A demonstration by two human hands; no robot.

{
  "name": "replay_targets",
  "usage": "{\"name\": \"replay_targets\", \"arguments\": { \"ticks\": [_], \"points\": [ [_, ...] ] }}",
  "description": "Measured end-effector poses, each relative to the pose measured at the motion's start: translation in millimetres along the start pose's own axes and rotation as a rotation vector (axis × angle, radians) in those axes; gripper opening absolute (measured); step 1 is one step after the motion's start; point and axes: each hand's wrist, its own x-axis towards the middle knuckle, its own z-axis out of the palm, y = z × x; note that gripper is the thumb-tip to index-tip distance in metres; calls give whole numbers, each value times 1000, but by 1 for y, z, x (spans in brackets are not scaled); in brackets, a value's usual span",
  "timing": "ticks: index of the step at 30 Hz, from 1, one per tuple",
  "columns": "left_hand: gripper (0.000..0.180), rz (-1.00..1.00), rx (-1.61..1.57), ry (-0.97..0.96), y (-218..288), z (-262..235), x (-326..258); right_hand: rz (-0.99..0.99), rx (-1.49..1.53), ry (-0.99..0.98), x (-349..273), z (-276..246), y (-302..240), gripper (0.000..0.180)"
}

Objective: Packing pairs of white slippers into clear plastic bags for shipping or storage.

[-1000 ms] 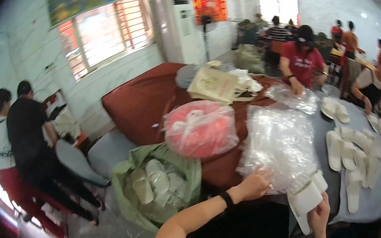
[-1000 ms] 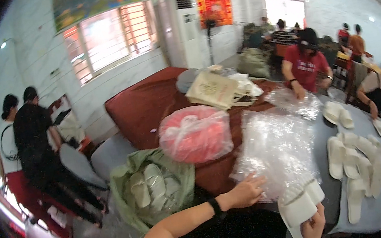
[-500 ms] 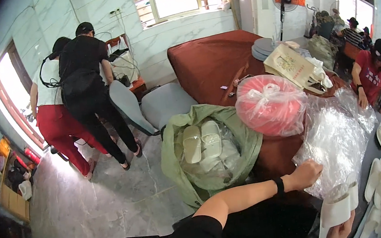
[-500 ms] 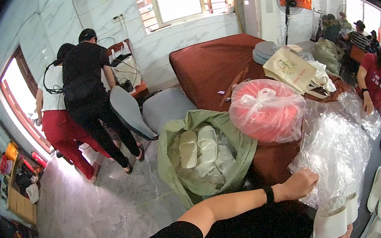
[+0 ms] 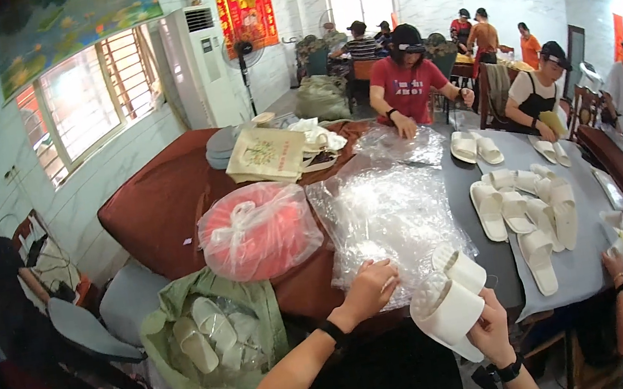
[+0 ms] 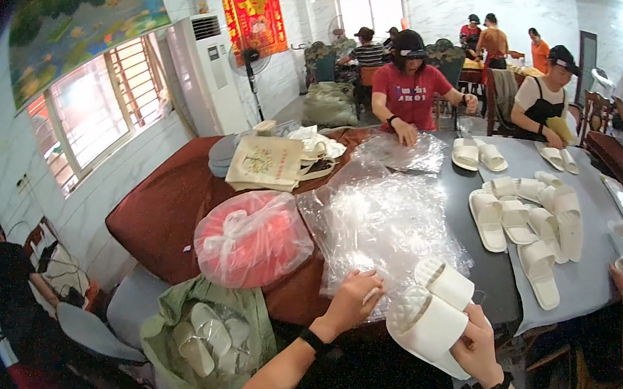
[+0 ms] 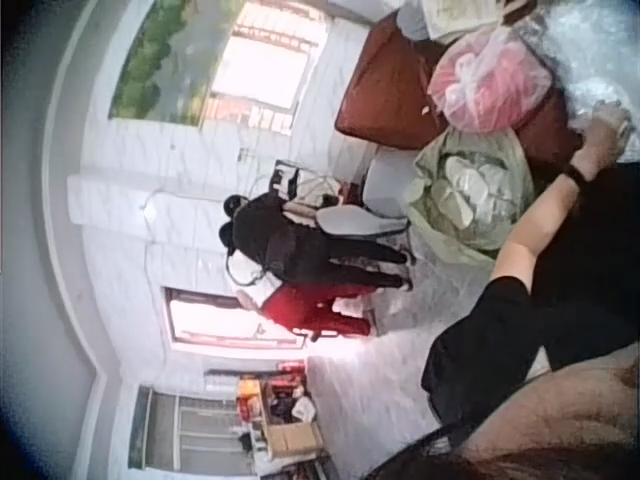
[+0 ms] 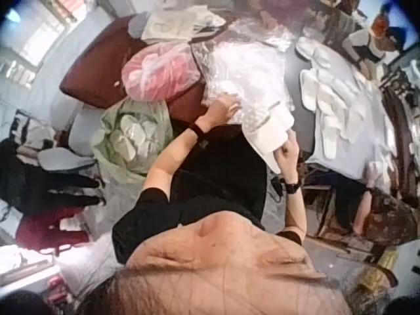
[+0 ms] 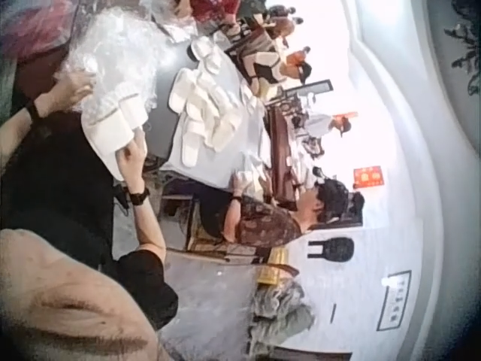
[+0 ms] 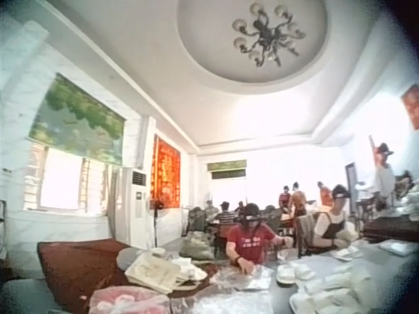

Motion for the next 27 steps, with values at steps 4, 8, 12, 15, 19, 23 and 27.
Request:
{"name": "replay_targets", "arguments": {
  "ticks": [4,8,12,15,19,23,27],
  "points": [
    [21,78,62,-249,-3,8,-10,-59,-40,44,-3,3,9,39],
    [27,84,-33,-235,-28,24,-22,-39,-40,62,-7,6,16,38],
    [40,37,173,-310,-24,20,-21,4,-91,92,-6,3,20,38],
    [58,-80,351,-318,-22,17,-23,8,-121,106,-6,3,27,39],
    [59,-92,282,-323,-26,12,-22,48,-135,75,-10,-2,32,35],
    [55,-29,322,-331,-33,15,-26,-47,-153,45,-7,-4,27,41],
    [63,-7,190,-271,-9,13,-19,-129,-282,-38,-14,0,42,31]
  ]
}}
